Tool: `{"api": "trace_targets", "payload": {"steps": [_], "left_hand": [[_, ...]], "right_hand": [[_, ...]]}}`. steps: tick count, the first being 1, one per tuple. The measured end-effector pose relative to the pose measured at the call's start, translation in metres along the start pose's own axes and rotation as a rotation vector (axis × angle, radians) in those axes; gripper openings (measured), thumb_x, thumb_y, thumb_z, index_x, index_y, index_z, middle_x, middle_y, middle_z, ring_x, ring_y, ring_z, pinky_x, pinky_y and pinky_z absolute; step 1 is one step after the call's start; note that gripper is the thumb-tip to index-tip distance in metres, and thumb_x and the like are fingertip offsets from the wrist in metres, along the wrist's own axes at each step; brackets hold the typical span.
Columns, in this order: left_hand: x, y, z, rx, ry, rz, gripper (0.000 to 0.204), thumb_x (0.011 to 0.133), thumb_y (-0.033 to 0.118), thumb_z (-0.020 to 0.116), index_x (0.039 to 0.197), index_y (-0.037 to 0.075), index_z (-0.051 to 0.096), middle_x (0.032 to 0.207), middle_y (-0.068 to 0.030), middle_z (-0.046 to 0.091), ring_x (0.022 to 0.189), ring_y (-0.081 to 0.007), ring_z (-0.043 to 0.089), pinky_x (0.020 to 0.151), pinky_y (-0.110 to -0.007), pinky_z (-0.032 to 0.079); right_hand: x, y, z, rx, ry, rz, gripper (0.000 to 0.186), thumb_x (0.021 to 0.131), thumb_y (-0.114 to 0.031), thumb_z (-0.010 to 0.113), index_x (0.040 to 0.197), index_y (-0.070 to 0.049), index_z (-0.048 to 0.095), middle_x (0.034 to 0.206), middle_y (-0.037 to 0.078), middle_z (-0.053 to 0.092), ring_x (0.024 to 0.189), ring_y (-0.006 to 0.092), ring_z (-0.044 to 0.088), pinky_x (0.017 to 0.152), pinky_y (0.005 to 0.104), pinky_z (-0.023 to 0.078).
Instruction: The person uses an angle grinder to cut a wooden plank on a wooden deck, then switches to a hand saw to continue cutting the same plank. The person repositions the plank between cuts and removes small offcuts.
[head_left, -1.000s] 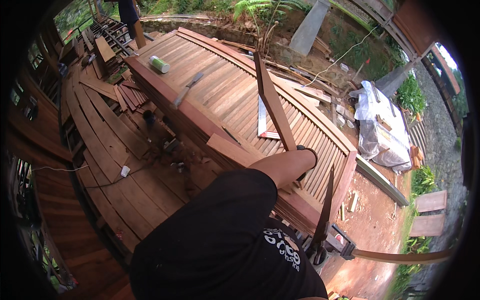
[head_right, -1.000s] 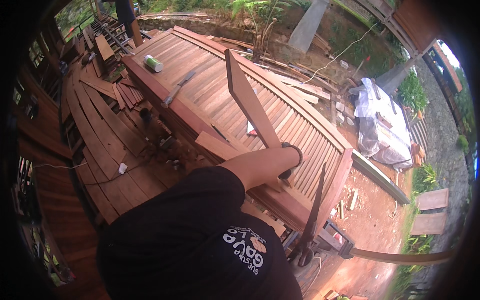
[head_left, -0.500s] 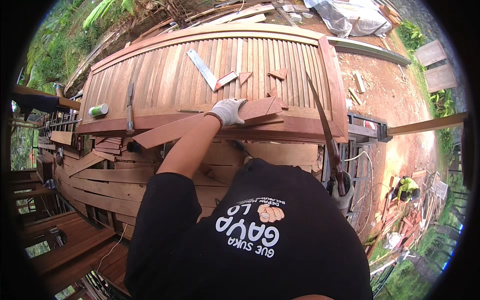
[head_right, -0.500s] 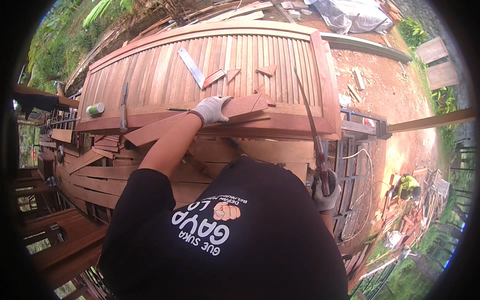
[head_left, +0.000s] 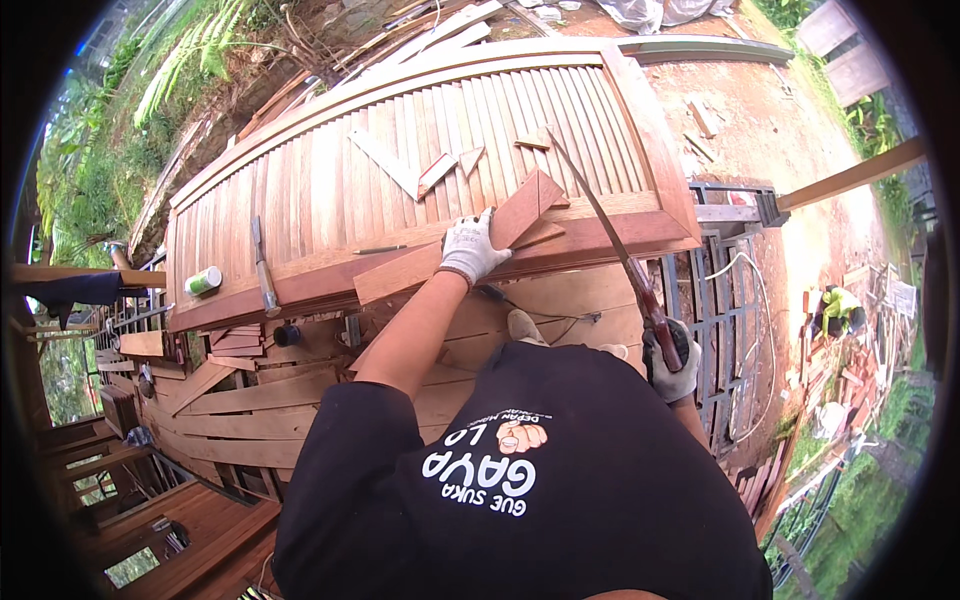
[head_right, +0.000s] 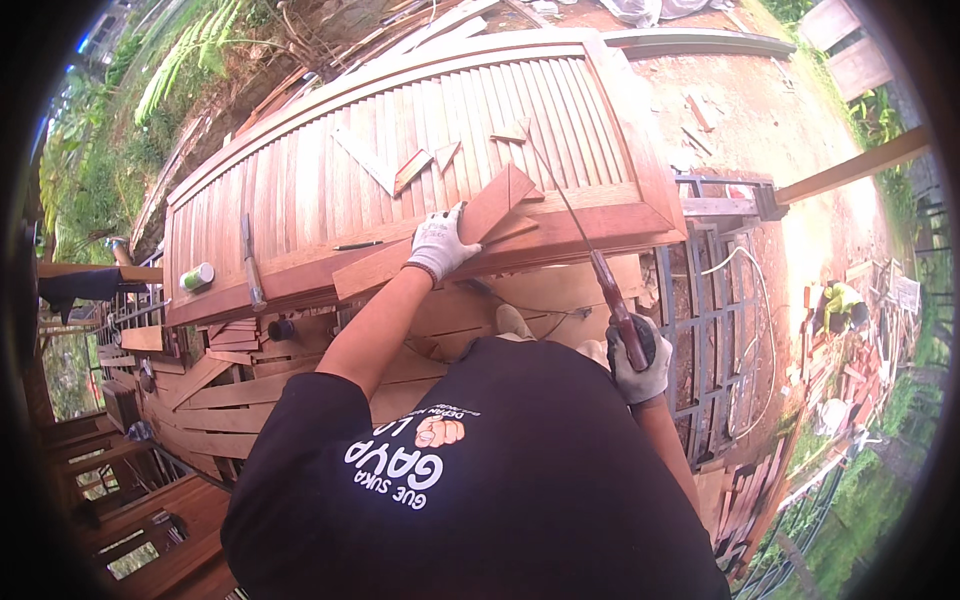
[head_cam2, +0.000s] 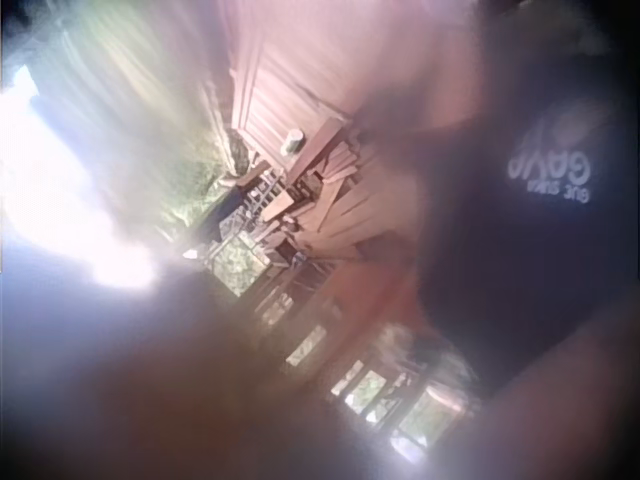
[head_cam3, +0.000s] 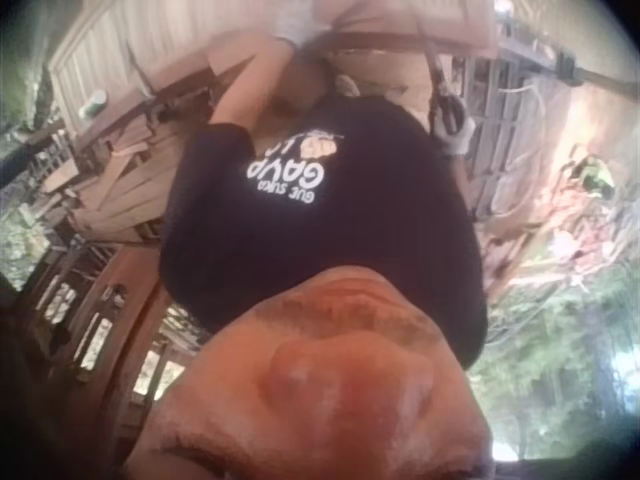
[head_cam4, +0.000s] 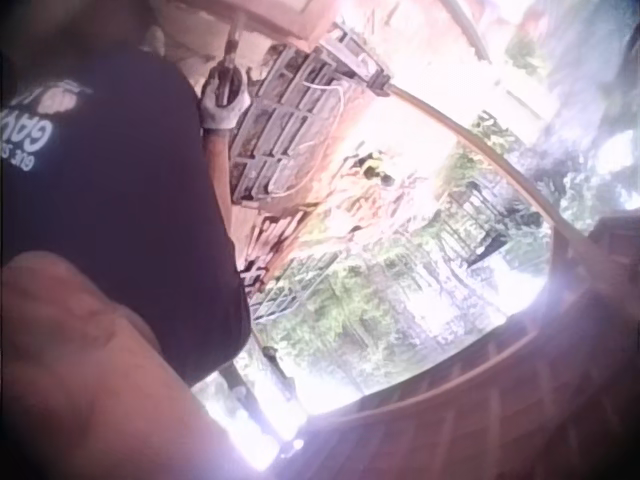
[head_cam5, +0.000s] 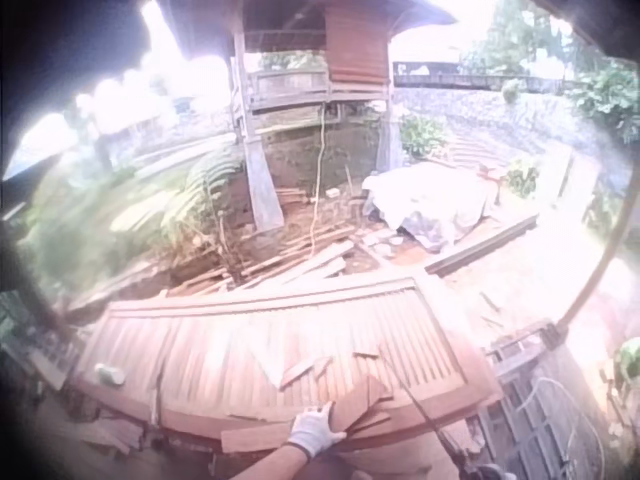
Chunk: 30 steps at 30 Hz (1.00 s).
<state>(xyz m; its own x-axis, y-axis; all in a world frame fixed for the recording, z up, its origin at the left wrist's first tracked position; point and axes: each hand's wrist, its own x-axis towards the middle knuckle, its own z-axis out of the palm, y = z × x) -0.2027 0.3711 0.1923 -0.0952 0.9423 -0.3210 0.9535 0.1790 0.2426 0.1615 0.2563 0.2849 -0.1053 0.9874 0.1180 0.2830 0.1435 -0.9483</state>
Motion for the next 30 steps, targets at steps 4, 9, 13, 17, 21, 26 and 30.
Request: {"api": "trace_targets", "payload": {"steps": [4, 9, 13, 17, 21, 26, 30], "left_hand": [[0.004, 0.005, 0.004, 0.059, 0.022, 0.022, 0.096, 0.076, 0.054, 0.079, 0.153, 0.012, 0.042, 0.138, -0.0174, 0.057, 0.130, -0.0349, 0.050, 0.110, -0.049, 0.040], [0.000, 0.000, 0.008, 0.175, 0.063, 0.118, 0.094, 0.073, 0.054, 0.080, 0.151, 0.013, 0.046, 0.136, -0.0163, 0.050, 0.135, -0.0350, 0.039, 0.113, -0.053, 0.031], [0.004, -0.013, 0.028, 0.027, 0.129, 0.167, 0.091, 0.072, 0.052, 0.080, 0.147, 0.011, 0.049, 0.140, -0.0168, 0.045, 0.139, -0.0363, 0.032, 0.117, -0.052, 0.026], [0.008, -0.014, 0.036, 0.073, 0.201, 0.219, 0.091, 0.075, 0.052, 0.077, 0.147, 0.007, 0.045, 0.146, -0.0170, 0.042, 0.143, -0.0363, 0.030, 0.119, -0.050, 0.024], [0.013, -0.014, 0.038, 0.080, 0.193, 0.267, 0.093, 0.082, 0.057, 0.071, 0.152, 0.006, 0.037, 0.149, -0.0149, 0.043, 0.143, -0.0303, 0.034, 0.119, -0.048, 0.027], [0.014, -0.016, 0.036, 0.047, 0.158, 0.284, 0.096, 0.084, 0.059, 0.068, 0.157, 0.007, 0.032, 0.149, -0.0165, 0.045, 0.140, -0.0332, 0.039, 0.117, -0.047, 0.031], [0.010, -0.011, 0.030, 0.043, 0.109, 0.262, 0.096, 0.084, 0.058, 0.067, 0.158, 0.009, 0.031, 0.146, -0.0189, 0.046, 0.137, -0.0344, 0.043, 0.116, -0.048, 0.033]], "right_hand": [[-0.010, 0.001, 0.018, -0.019, 0.020, -0.021, 0.030, 0.086, 0.003, 0.059, 0.116, 0.007, 0.062, 0.086, 0.009, 0.071, 0.071, 0.0108, 0.066, 0.066, 0.0259, 0.054], [-0.026, -0.009, 0.032, 0.129, 0.013, 0.154, 0.029, 0.088, 0.001, 0.060, 0.116, 0.005, 0.064, 0.087, 0.007, 0.070, 0.072, 0.0096, 0.066, 0.065, 0.0258, 0.054], [-0.041, -0.002, 0.053, 0.241, 0.100, 0.211, 0.028, 0.088, 0.000, 0.062, 0.115, 0.005, 0.064, 0.086, 0.006, 0.070, 0.072, 0.0105, 0.065, 0.065, 0.0269, 0.054], [-0.053, 0.008, 0.084, 0.246, 0.192, 0.154, 0.026, 0.087, 0.000, 0.063, 0.113, 0.004, 0.064, 0.086, 0.009, 0.071, 0.072, 0.0147, 0.067, 0.069, 0.0288, 0.055], [-0.077, 0.018, 0.127, 0.246, 0.303, 0.190, 0.025, 0.088, -0.003, 0.067, 0.112, 0.003, 0.065, 0.090, 0.013, 0.073, 0.080, 0.0164, 0.072, 0.072, 0.0307, 0.057], [-0.108, 0.031, 0.175, 0.196, 0.357, 0.243, 0.025, 0.093, -0.002, 0.056, 0.118, 0.003, 0.058, 0.090, 0.005, 0.065, 0.069, 0.0094, 0.058, 0.061, 0.0241, 0.048], [-0.116, 0.021, 0.196, 0.319, 0.433, 0.259, 0.024, 0.093, 0.000, 0.055, 0.116, 0.003, 0.058, 0.090, 0.006, 0.064, 0.070, 0.0103, 0.058, 0.061, 0.0245, 0.048]]}}
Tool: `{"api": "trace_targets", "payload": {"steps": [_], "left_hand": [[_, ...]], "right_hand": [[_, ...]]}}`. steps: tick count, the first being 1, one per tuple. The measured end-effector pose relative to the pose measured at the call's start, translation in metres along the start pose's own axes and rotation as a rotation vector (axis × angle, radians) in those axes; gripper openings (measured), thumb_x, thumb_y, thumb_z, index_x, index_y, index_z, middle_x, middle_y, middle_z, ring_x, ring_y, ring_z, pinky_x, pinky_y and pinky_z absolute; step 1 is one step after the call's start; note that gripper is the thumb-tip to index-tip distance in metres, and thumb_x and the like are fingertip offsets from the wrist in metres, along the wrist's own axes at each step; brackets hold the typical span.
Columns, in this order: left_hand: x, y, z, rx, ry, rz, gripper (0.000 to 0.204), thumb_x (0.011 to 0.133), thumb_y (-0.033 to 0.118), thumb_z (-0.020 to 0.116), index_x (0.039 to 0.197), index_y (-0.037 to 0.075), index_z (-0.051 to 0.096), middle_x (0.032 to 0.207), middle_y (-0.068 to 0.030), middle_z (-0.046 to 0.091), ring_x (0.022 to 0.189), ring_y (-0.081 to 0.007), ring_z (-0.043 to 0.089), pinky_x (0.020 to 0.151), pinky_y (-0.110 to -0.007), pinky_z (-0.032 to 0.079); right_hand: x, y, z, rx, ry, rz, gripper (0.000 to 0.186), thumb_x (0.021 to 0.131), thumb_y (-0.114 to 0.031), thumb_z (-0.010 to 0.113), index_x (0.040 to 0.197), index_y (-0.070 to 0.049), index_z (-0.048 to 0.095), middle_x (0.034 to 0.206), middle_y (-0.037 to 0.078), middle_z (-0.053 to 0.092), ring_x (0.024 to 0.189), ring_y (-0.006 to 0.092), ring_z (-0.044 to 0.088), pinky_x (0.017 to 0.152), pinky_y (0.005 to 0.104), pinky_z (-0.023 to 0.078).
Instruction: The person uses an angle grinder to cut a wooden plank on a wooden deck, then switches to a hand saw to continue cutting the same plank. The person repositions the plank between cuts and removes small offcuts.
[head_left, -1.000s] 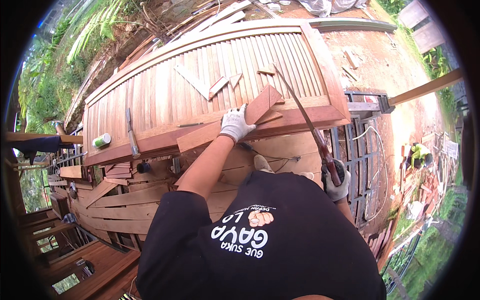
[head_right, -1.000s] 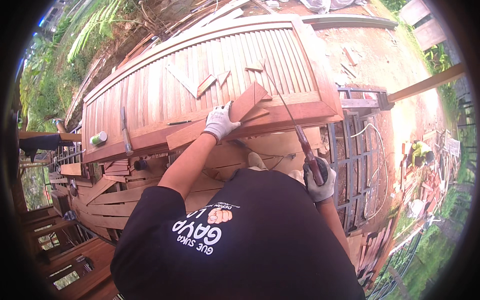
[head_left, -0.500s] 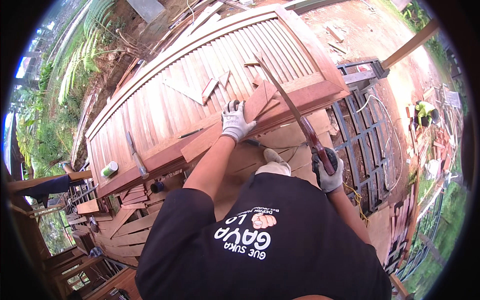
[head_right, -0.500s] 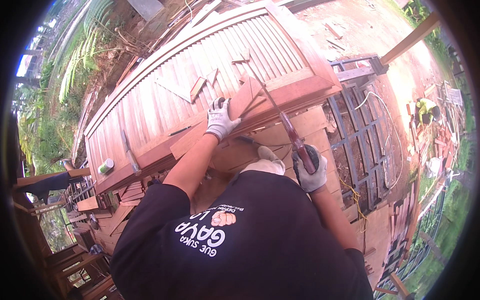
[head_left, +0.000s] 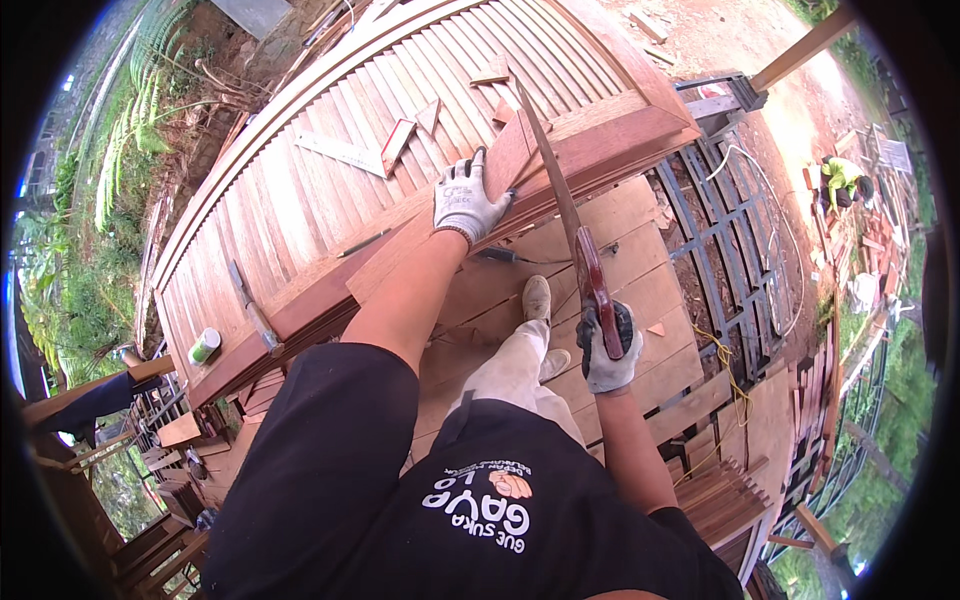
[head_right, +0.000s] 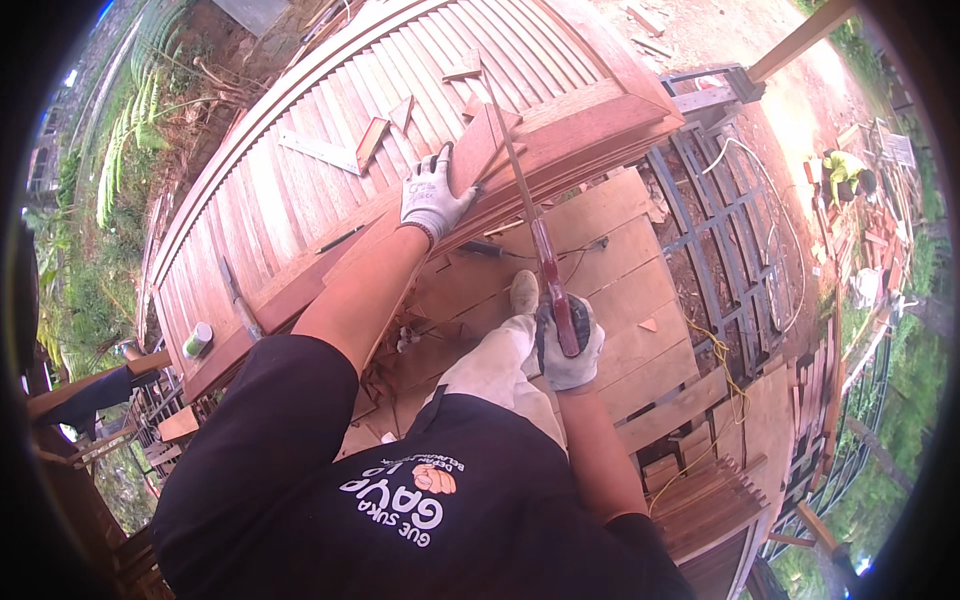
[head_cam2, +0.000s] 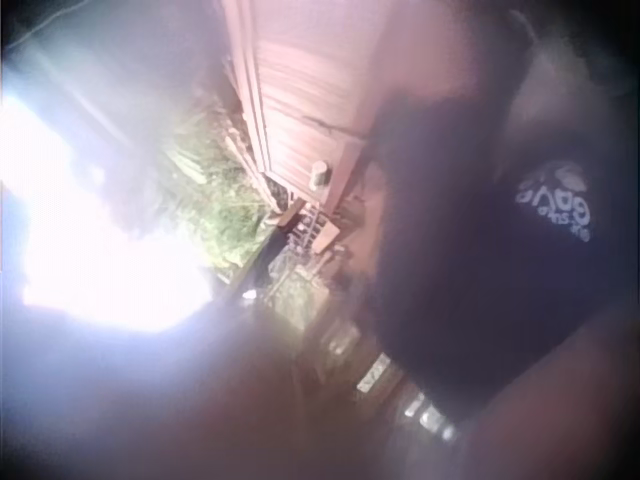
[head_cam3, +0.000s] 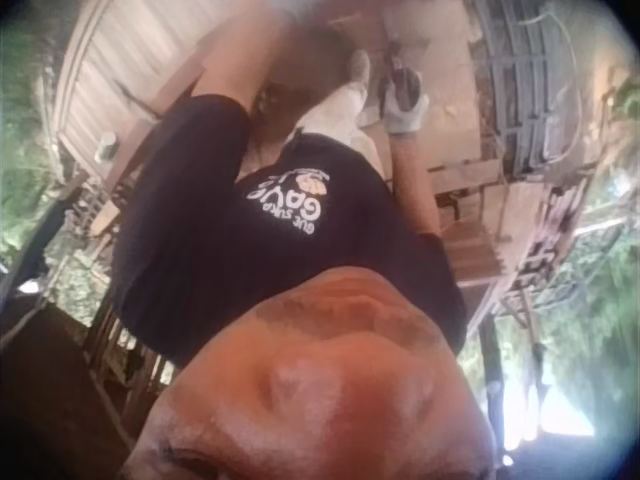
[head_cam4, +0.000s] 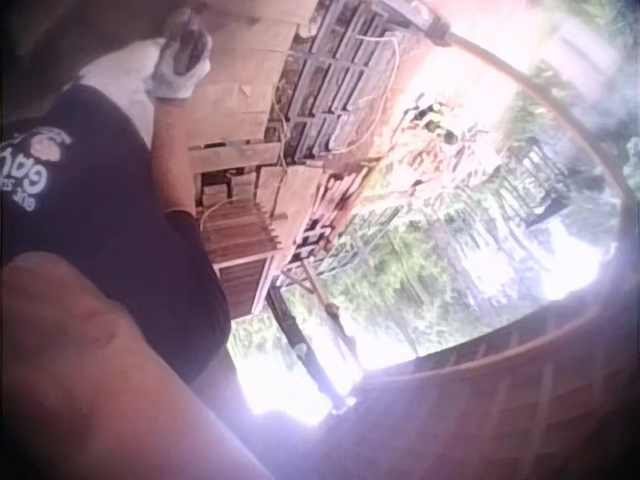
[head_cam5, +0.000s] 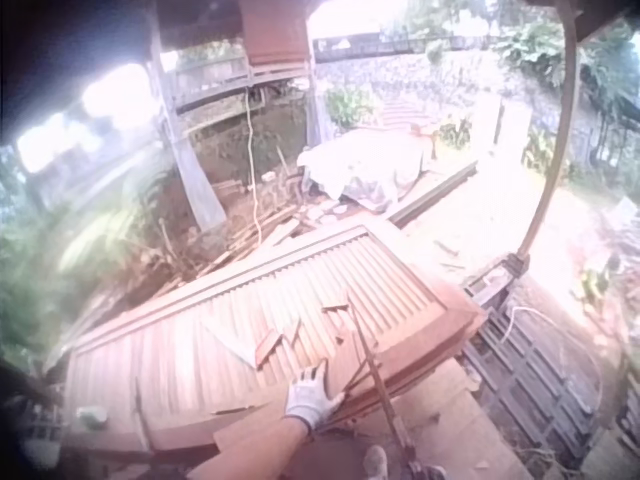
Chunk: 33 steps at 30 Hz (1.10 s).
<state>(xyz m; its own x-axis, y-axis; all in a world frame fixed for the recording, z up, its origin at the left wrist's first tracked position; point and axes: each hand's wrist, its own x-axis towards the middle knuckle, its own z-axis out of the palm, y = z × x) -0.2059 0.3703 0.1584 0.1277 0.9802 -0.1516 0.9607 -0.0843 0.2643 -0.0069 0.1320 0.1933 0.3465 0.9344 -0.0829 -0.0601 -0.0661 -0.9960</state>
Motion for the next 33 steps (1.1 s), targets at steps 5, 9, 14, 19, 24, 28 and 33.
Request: {"api": "trace_targets", "payload": {"steps": [5, 9, 14, 19, 24, 28, 33], "left_hand": [[0.000, -0.001, 0.001, -0.002, -0.008, -0.014, 0.097, 0.083, 0.059, 0.069, 0.158, 0.011, 0.031, 0.145, -0.0199, 0.047, 0.135, -0.0351, 0.045, 0.114, -0.049, 0.035], [0.001, 0.003, -0.002, 0.000, -0.031, -0.027, 0.098, 0.084, 0.061, 0.067, 0.159, 0.012, 0.031, 0.143, -0.0227, 0.047, 0.133, -0.0370, 0.047, 0.113, -0.049, 0.036], [0.000, 0.001, -0.004, 0.012, -0.043, -0.032, 0.098, 0.084, 0.063, 0.066, 0.159, 0.012, 0.030, 0.142, -0.0247, 0.048, 0.133, -0.0379, 0.048, 0.112, -0.049, 0.037], [0.000, 0.003, -0.004, 0.003, -0.045, -0.026, 0.097, 0.084, 0.062, 0.066, 0.159, 0.012, 0.030, 0.142, -0.0247, 0.048, 0.133, -0.0379, 0.048, 0.112, -0.049, 0.037], [0.002, 0.000, 0.002, 0.027, 0.000, -0.018, 0.093, 0.084, 0.059, 0.067, 0.157, 0.012, 0.034, 0.139, -0.0196, 0.049, 0.130, -0.0344, 0.048, 0.109, -0.048, 0.040], [-0.002, 0.000, 0.004, 0.027, 0.018, 0.026, 0.093, 0.084, 0.058, 0.068, 0.155, 0.009, 0.035, 0.141, -0.0187, 0.048, 0.133, -0.0359, 0.045, 0.113, -0.048, 0.036], [0.000, 0.000, 0.008, 0.026, 0.031, 0.030, 0.090, 0.084, 0.057, 0.068, 0.153, 0.008, 0.038, 0.140, -0.0169, 0.048, 0.133, -0.0349, 0.045, 0.112, -0.048, 0.035]], "right_hand": [[-0.006, 0.009, -0.004, -0.062, -0.001, 0.008, 0.024, 0.092, 0.000, 0.055, 0.116, 0.003, 0.058, 0.090, 0.007, 0.064, 0.071, 0.0102, 0.058, 0.061, 0.0245, 0.048], [-0.023, 0.011, -0.009, -0.098, 0.010, -0.034, 0.022, 0.093, -0.004, 0.059, 0.114, 0.002, 0.060, 0.085, 0.006, 0.064, 0.066, 0.0095, 0.057, 0.058, 0.0238, 0.046], [-0.045, 0.003, -0.006, -0.212, 0.071, 0.032, 0.024, 0.095, -0.020, 0.068, 0.106, 0.001, 0.064, 0.076, 0.003, 0.064, 0.061, 0.0073, 0.055, 0.056, 0.0227, 0.044], [-0.033, 0.016, -0.005, -0.223, 0.058, -0.059, 0.026, 0.095, -0.024, 0.070, 0.104, 0.000, 0.064, 0.075, 0.003, 0.064, 0.061, 0.0071, 0.056, 0.055, 0.0227, 0.044], [-0.032, 0.010, 0.003, -0.162, 0.077, 0.032, 0.032, 0.093, -0.027, 0.072, 0.106, 0.000, 0.062, 0.075, 0.003, 0.064, 0.061, 0.0074, 0.057, 0.056, 0.0225, 0.044], [-0.041, 0.012, 0.002, -0.218, 0.080, -0.037, 0.031, 0.093, -0.026, 0.072, 0.106, 0.000, 0.062, 0.075, 0.003, 0.064, 0.062, 0.0077, 0.057, 0.055, 0.0226, 0.045], [-0.002, 0.009, 0.019, -0.228, 0.075, -0.039, 0.019, 0.094, -0.015, 0.066, 0.105, 0.000, 0.063, 0.075, 0.002, 0.065, 0.066, 0.0095, 0.061, 0.059, 0.0240, 0.047]]}}
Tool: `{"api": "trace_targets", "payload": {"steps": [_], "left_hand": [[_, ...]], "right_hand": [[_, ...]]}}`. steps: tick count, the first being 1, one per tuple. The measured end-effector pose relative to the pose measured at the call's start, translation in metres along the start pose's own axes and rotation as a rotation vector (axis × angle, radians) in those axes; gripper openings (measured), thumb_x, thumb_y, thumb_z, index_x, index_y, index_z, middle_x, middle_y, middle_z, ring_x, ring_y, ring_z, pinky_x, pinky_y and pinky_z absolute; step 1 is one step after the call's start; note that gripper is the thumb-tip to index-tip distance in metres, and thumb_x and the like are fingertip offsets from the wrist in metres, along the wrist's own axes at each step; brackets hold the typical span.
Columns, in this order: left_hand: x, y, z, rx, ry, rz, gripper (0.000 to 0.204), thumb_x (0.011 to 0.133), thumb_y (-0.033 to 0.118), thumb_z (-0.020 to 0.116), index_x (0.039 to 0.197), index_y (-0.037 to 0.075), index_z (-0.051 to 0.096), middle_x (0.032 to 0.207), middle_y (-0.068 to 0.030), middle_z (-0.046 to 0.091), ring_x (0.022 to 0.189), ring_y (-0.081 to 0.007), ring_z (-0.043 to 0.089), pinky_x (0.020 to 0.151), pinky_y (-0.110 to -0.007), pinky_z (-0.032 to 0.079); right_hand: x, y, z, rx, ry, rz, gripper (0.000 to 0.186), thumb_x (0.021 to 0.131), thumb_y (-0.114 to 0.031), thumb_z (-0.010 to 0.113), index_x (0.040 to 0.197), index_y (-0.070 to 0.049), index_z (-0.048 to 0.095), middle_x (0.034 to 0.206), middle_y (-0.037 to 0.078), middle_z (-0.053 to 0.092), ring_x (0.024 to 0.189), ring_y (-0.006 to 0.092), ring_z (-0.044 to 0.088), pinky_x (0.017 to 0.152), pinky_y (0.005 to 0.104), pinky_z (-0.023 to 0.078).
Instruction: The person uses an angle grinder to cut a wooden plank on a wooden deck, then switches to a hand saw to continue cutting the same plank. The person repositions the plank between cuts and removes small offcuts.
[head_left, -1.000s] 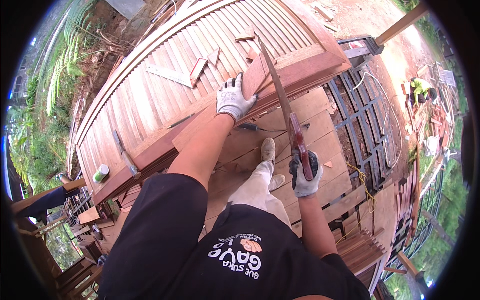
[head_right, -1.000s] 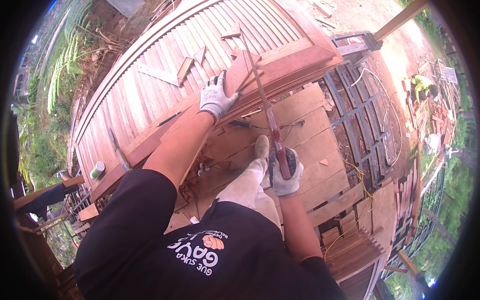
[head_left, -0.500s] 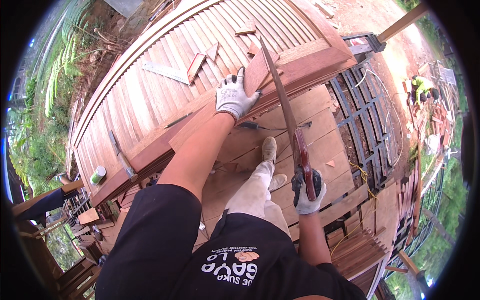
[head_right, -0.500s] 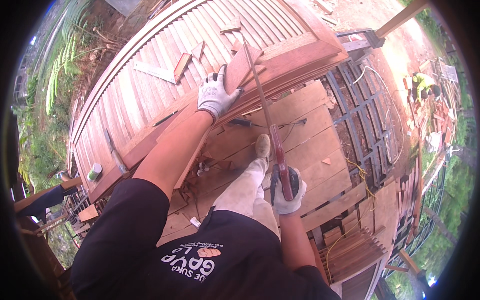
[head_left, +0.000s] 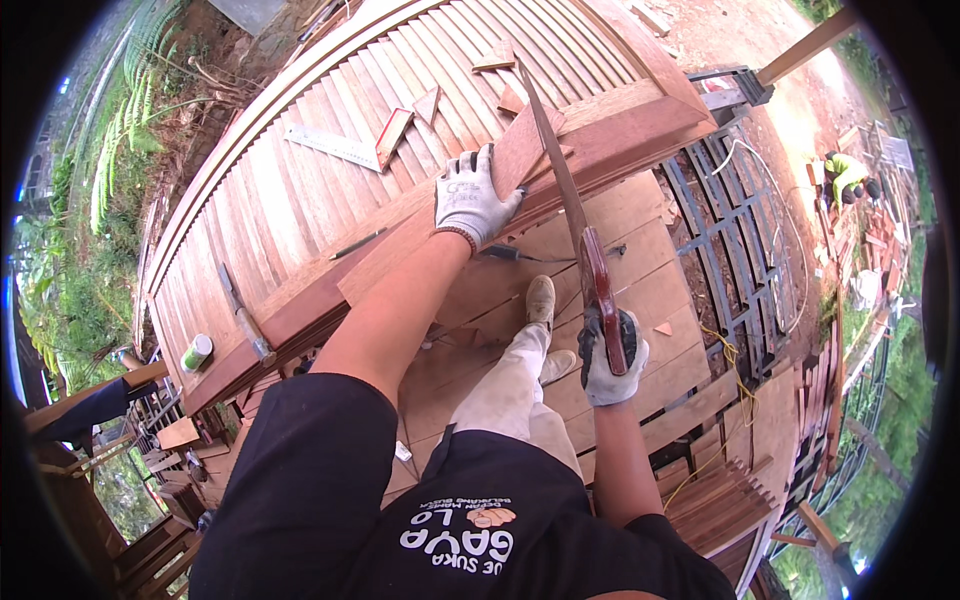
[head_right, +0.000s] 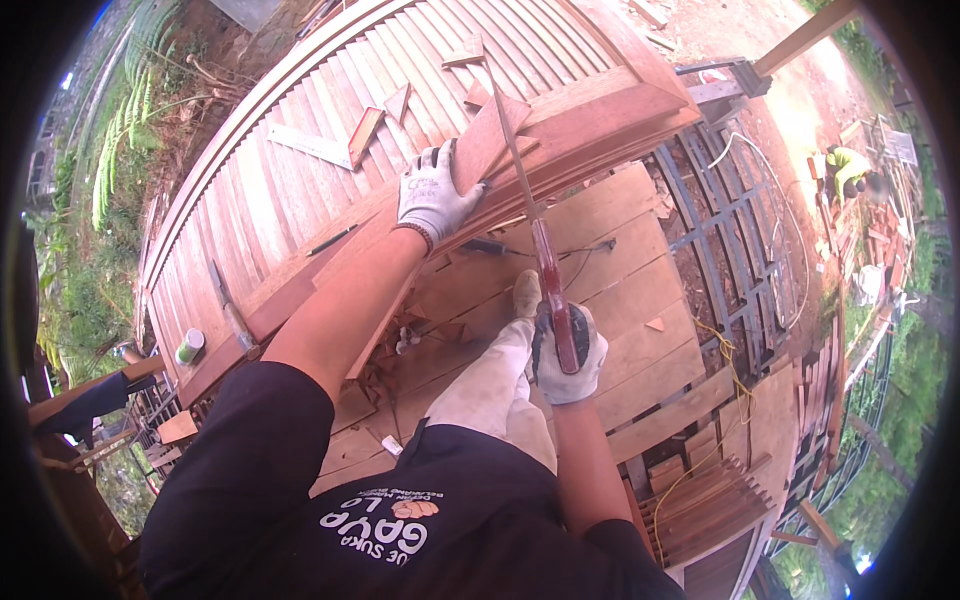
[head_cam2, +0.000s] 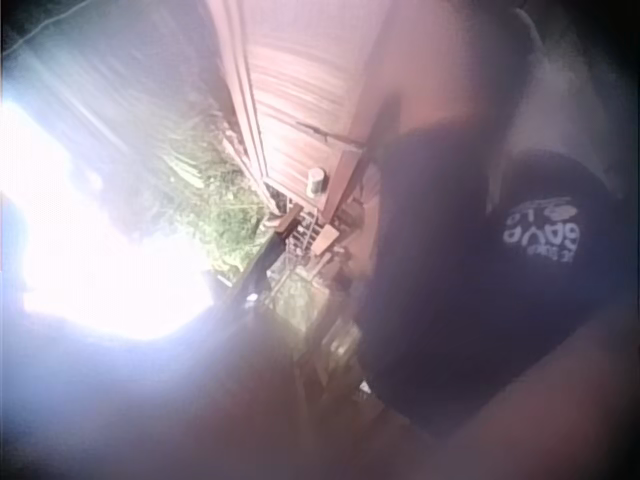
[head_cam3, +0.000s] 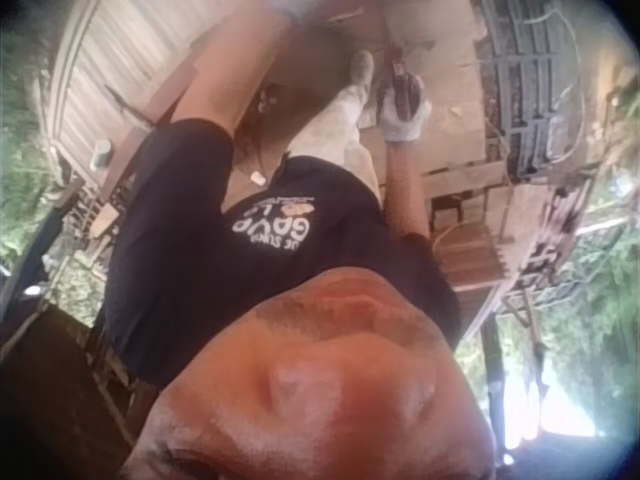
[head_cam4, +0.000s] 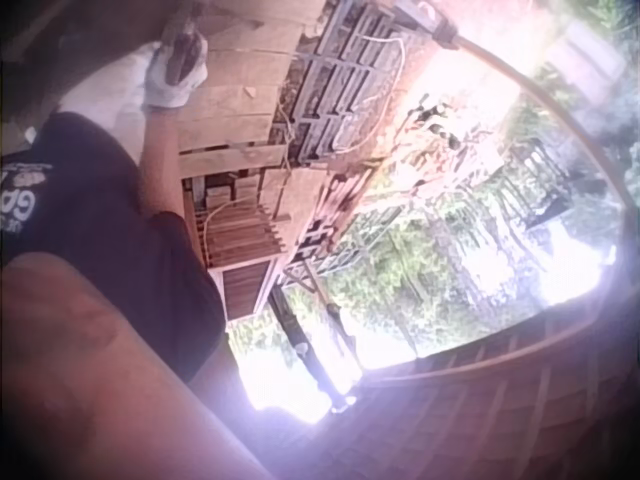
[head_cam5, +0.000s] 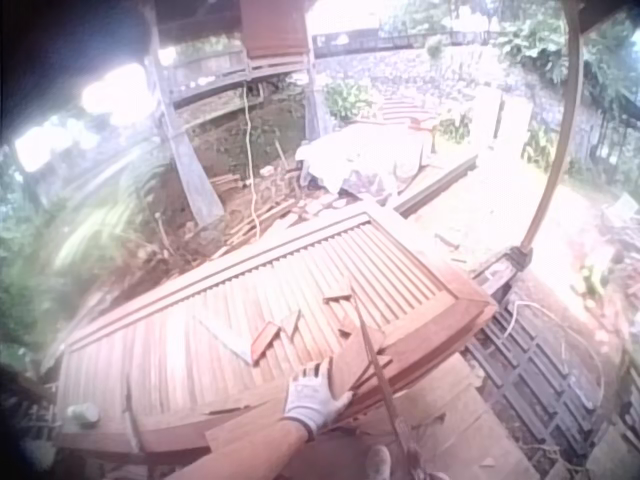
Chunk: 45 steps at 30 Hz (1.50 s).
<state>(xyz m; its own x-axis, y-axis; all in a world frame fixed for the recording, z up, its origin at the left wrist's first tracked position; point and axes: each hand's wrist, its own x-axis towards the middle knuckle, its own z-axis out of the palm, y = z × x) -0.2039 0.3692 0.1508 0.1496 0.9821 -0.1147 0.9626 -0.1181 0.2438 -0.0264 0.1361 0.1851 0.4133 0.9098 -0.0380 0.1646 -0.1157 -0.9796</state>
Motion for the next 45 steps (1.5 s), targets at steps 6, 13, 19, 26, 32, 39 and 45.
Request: {"api": "trace_targets", "payload": {"steps": [6, 13, 19, 26, 32, 39, 45], "left_hand": [[-0.003, -0.006, 0.000, -0.012, -0.005, -0.008, 0.089, 0.084, 0.057, 0.068, 0.152, 0.006, 0.039, 0.140, -0.0166, 0.048, 0.132, -0.0345, 0.045, 0.112, -0.047, 0.035], [0.003, -0.001, 0.005, -0.009, 0.010, 0.022, 0.090, 0.084, 0.056, 0.069, 0.152, 0.006, 0.038, 0.140, -0.0168, 0.048, 0.133, -0.0343, 0.045, 0.113, -0.047, 0.035], [-0.006, 0.001, -0.005, 0.052, -0.061, 0.097, 0.089, 0.083, 0.055, 0.070, 0.151, 0.006, 0.039, 0.142, -0.0173, 0.048, 0.135, -0.0343, 0.043, 0.114, -0.049, 0.032], [-0.007, -0.007, 0.002, -0.024, -0.069, 0.063, 0.091, 0.082, 0.054, 0.071, 0.151, 0.004, 0.038, 0.143, -0.0183, 0.047, 0.136, -0.0344, 0.042, 0.116, -0.048, 0.032], [-0.003, -0.007, -0.003, -0.036, -0.072, 0.085, 0.096, 0.079, 0.054, 0.074, 0.151, 0.003, 0.037, 0.143, -0.0190, 0.048, 0.136, -0.0349, 0.043, 0.114, -0.047, 0.035], [0.021, -0.011, -0.014, 0.003, -0.118, 0.105, 0.091, 0.082, 0.055, 0.075, 0.147, 0.000, 0.043, 0.141, -0.0190, 0.052, 0.133, -0.0355, 0.048, 0.113, -0.043, 0.040], [0.006, -0.014, -0.036, 0.061, -0.083, 0.100, 0.086, 0.084, 0.055, 0.073, 0.147, 0.004, 0.045, 0.143, -0.0182, 0.051, 0.135, -0.0360, 0.047, 0.113, -0.046, 0.040]], "right_hand": [[-0.035, -0.012, -0.005, -0.061, -0.063, -0.026, 0.017, 0.091, -0.007, 0.066, 0.105, 0.001, 0.064, 0.076, 0.013, 0.070, 0.062, 0.0234, 0.070, 0.060, 0.0337, 0.054], [0.048, -0.016, 0.030, -0.112, -0.002, -0.116, 0.014, 0.092, -0.009, 0.067, 0.103, 0.000, 0.065, 0.079, 0.017, 0.070, 0.068, 0.0259, 0.071, 0.065, 0.0342, 0.055], [0.009, 0.005, 0.019, 0.104, 0.053, 0.107, 0.015, 0.094, -0.008, 0.065, 0.108, -0.002, 0.066, 0.081, 0.002, 0.066, 0.067, 0.0096, 0.062, 0.059, 0.0240, 0.048], [0.007, 0.025, 0.034, 0.052, -0.004, -0.009, 0.016, 0.091, -0.005, 0.065, 0.105, 0.002, 0.066, 0.081, 0.008, 0.071, 0.070, 0.0153, 0.069, 0.064, 0.0293, 0.054], [0.010, 0.035, 0.040, -0.067, 0.044, -0.114, 0.016, 0.091, -0.006, 0.066, 0.105, 0.000, 0.065, 0.079, 0.014, 0.070, 0.070, 0.0258, 0.071, 0.065, 0.0353, 0.054], [0.031, 0.044, 0.054, -0.002, 0.086, -0.042, 0.017, 0.091, -0.007, 0.067, 0.105, 0.001, 0.065, 0.081, 0.013, 0.071, 0.072, 0.0235, 0.071, 0.070, 0.0342, 0.054], [0.022, 0.054, 0.073, 0.073, 0.117, -0.079, 0.018, 0.090, -0.007, 0.068, 0.107, 0.001, 0.066, 0.083, 0.011, 0.072, 0.075, 0.0168, 0.070, 0.072, 0.0318, 0.055]]}}
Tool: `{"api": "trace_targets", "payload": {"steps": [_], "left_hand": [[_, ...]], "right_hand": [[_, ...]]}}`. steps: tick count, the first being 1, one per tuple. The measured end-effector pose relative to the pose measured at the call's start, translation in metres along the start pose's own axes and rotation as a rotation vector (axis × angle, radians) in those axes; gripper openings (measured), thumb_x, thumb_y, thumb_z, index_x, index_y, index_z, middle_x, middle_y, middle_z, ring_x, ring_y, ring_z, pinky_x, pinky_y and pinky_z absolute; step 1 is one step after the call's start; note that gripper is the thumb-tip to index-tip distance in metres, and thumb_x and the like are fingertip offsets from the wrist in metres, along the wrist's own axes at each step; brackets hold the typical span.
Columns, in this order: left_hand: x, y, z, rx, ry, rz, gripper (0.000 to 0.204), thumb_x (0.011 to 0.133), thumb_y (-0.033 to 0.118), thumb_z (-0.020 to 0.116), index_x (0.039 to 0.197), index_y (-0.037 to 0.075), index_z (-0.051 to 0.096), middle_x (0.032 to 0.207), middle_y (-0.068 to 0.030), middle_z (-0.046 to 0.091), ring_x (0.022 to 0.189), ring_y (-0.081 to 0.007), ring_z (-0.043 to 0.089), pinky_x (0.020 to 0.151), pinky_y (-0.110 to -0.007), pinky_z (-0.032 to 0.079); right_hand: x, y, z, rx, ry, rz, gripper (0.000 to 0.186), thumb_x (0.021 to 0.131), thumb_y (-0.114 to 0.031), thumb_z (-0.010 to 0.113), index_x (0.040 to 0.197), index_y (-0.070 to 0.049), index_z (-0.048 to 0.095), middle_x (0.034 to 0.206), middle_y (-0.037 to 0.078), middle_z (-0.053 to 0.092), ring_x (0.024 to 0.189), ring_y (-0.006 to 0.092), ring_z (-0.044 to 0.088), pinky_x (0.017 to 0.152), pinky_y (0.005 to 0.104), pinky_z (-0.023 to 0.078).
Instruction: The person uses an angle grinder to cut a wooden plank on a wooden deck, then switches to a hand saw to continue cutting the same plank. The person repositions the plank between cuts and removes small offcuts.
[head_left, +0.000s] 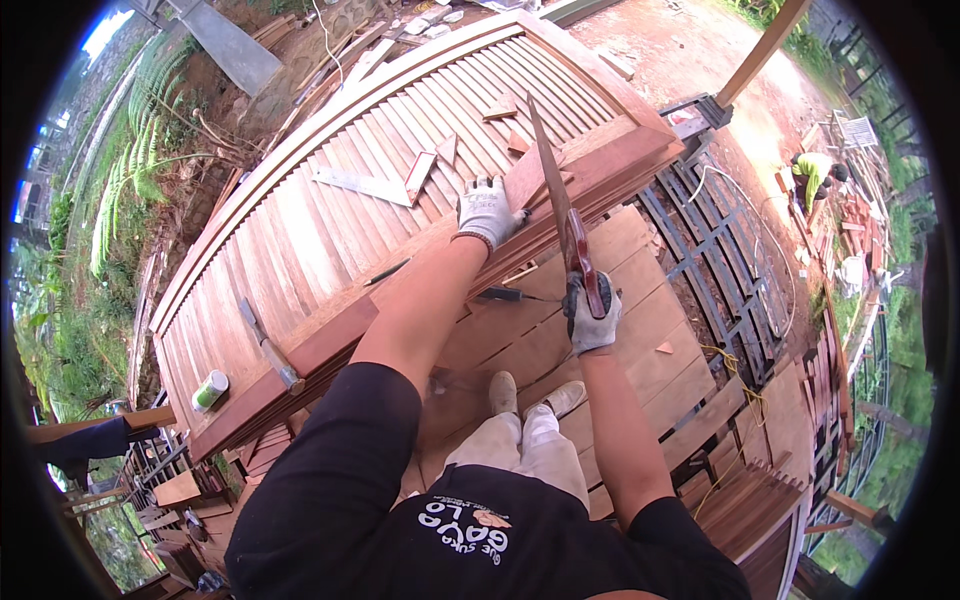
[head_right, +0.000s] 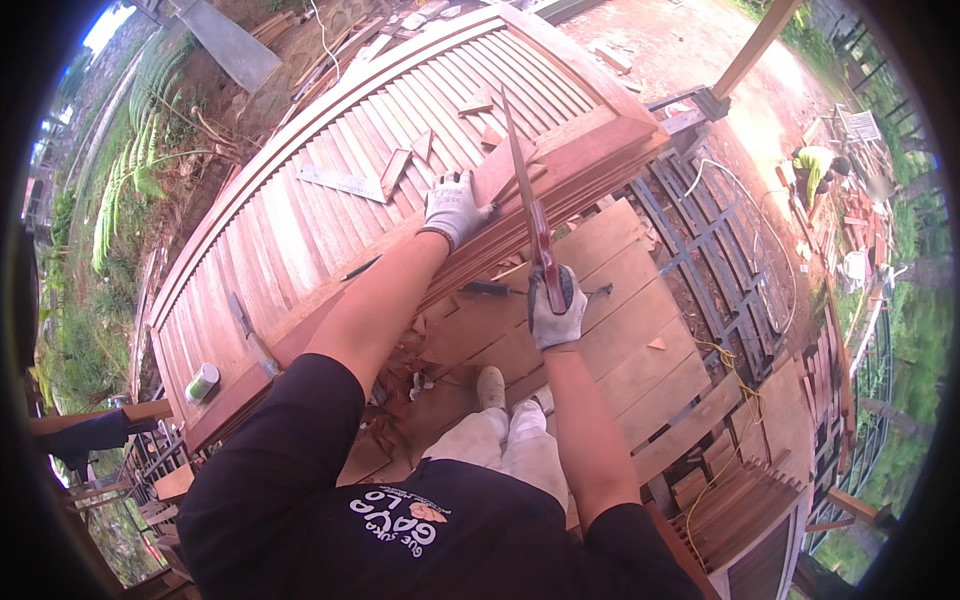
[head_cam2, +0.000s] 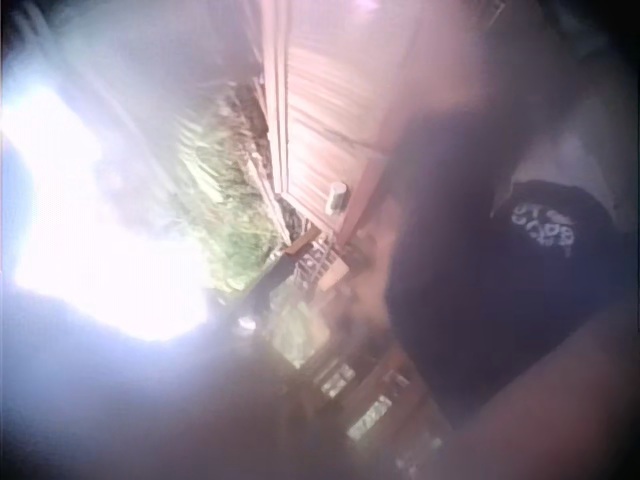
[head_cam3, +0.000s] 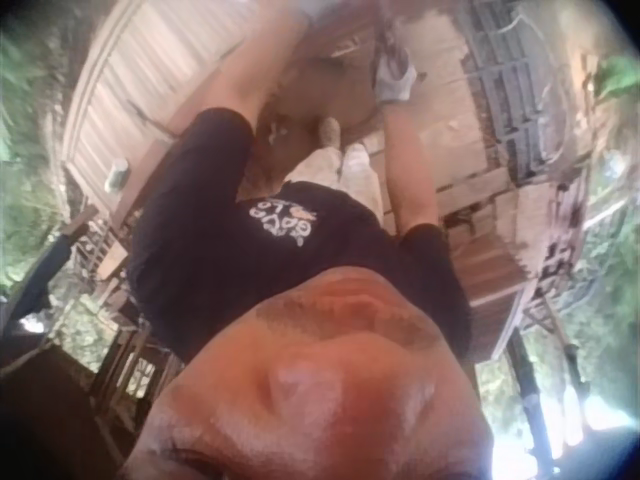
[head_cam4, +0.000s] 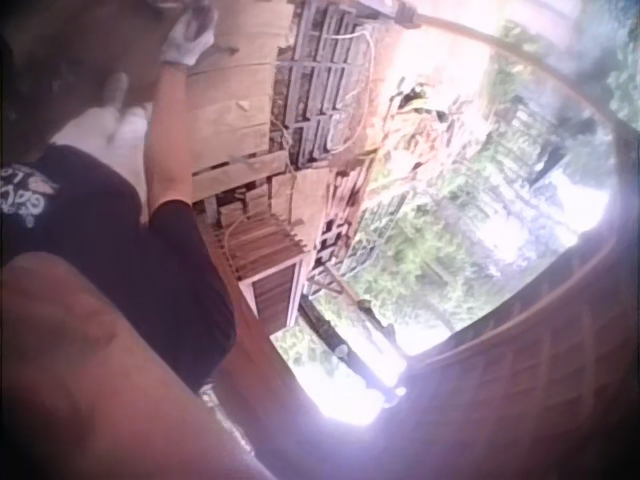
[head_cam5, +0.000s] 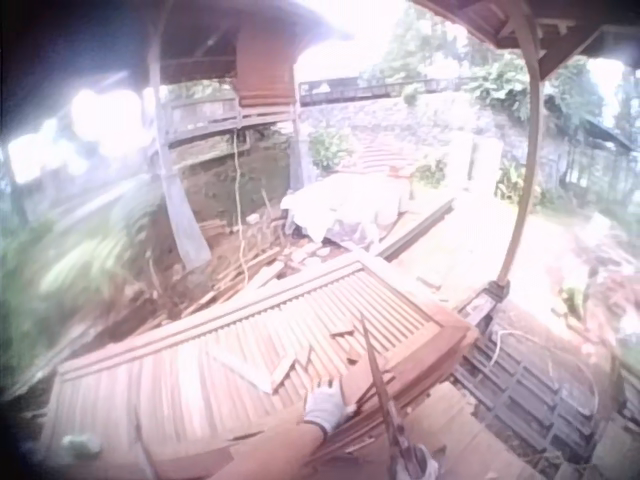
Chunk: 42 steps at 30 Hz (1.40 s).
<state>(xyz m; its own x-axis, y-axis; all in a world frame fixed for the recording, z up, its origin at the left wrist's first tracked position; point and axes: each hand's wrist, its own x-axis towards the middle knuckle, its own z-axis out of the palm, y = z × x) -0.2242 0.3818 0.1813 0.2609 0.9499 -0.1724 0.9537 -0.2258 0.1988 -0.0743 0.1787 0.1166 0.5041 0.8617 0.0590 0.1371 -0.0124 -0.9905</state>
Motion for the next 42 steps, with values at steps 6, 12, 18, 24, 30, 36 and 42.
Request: {"api": "trace_targets", "payload": {"steps": [6, 12, 18, 24, 30, 36, 42], "left_hand": [[-0.028, -0.025, 0.026, 0.021, 0.078, -0.012, 0.087, 0.081, 0.055, 0.073, 0.146, 0.005, 0.045, 0.136, -0.0185, 0.052, 0.131, -0.0349, 0.047, 0.110, -0.047, 0.038], [-0.029, -0.025, 0.034, 0.013, 0.112, -0.031, 0.101, 0.082, 0.059, 0.069, 0.158, 0.005, 0.028, 0.142, -0.0198, 0.048, 0.133, -0.0366, 0.044, 0.111, -0.051, 0.035], [-0.030, -0.020, 0.034, 0.037, 0.065, -0.021, 0.094, 0.090, 0.058, 0.060, 0.162, 0.010, 0.022, 0.143, -0.0192, 0.049, 0.132, -0.0356, 0.047, 0.106, -0.051, 0.039], [-0.028, -0.021, 0.035, 0.009, 0.040, -0.039, 0.093, 0.091, 0.057, 0.059, 0.161, 0.008, 0.023, 0.141, -0.0192, 0.050, 0.130, -0.0350, 0.048, 0.105, -0.051, 0.040], [-0.029, -0.023, 0.036, 0.021, 0.083, 0.028, 0.091, 0.092, 0.054, 0.060, 0.160, 0.005, 0.025, 0.141, -0.0183, 0.050, 0.129, -0.0340, 0.047, 0.104, -0.052, 0.040], [-0.028, -0.020, 0.036, 0.056, 0.043, 0.011, 0.091, 0.092, 0.053, 0.060, 0.160, 0.004, 0.024, 0.144, -0.0187, 0.048, 0.131, -0.0335, 0.046, 0.104, -0.052, 0.040], [-0.029, -0.021, 0.036, 0.037, 0.067, 0.030, 0.091, 0.092, 0.052, 0.060, 0.160, 0.004, 0.023, 0.144, -0.0191, 0.048, 0.130, -0.0341, 0.047, 0.103, -0.051, 0.041]], "right_hand": [[-0.047, -0.016, 0.019, 0.015, 0.041, -0.002, 0.017, 0.091, -0.006, 0.069, 0.106, 0.001, 0.066, 0.081, 0.013, 0.071, 0.073, 0.0180, 0.071, 0.070, 0.0318, 0.055], [-0.053, -0.026, 0.030, -0.037, 0.025, 0.014, 0.020, 0.090, -0.007, 0.070, 0.108, 0.000, 0.065, 0.079, 0.012, 0.070, 0.070, 0.0201, 0.071, 0.068, 0.0330, 0.055], [-0.057, -0.037, 0.028, -0.059, 0.043, 0.019, 0.013, 0.093, -0.007, 0.067, 0.104, 0.000, 0.066, 0.076, 0.006, 0.068, 0.066, 0.0127, 0.065, 0.062, 0.0285, 0.051], [-0.134, -0.044, -0.004, -0.164, 0.034, 0.044, 0.013, 0.094, -0.010, 0.066, 0.104, -0.001, 0.068, 0.078, 0.002, 0.068, 0.067, 0.0082, 0.063, 0.061, 0.0236, 0.049], [-0.067, -0.057, 0.006, -0.128, -0.008, 0.084, 0.016, 0.088, -0.003, 0.065, 0.103, 0.000, 0.067, 0.083, 0.013, 0.071, 0.075, 0.0260, 0.072, 0.069, 0.0329, 0.055], [-0.066, -0.040, 0.021, -0.039, 0.032, 0.064, 0.011, 0.093, -0.004, 0.062, 0.103, -0.001, 0.064, 0.077, 0.005, 0.067, 0.067, 0.0161, 0.064, 0.061, 0.0286, 0.050], [-0.096, -0.045, 0.006, -0.102, 0.045, 0.125, 0.016, 0.087, -0.005, 0.068, 0.102, -0.001, 0.068, 0.080, 0.013, 0.070, 0.073, 0.0250, 0.072, 0.069, 0.0334, 0.055]]}}
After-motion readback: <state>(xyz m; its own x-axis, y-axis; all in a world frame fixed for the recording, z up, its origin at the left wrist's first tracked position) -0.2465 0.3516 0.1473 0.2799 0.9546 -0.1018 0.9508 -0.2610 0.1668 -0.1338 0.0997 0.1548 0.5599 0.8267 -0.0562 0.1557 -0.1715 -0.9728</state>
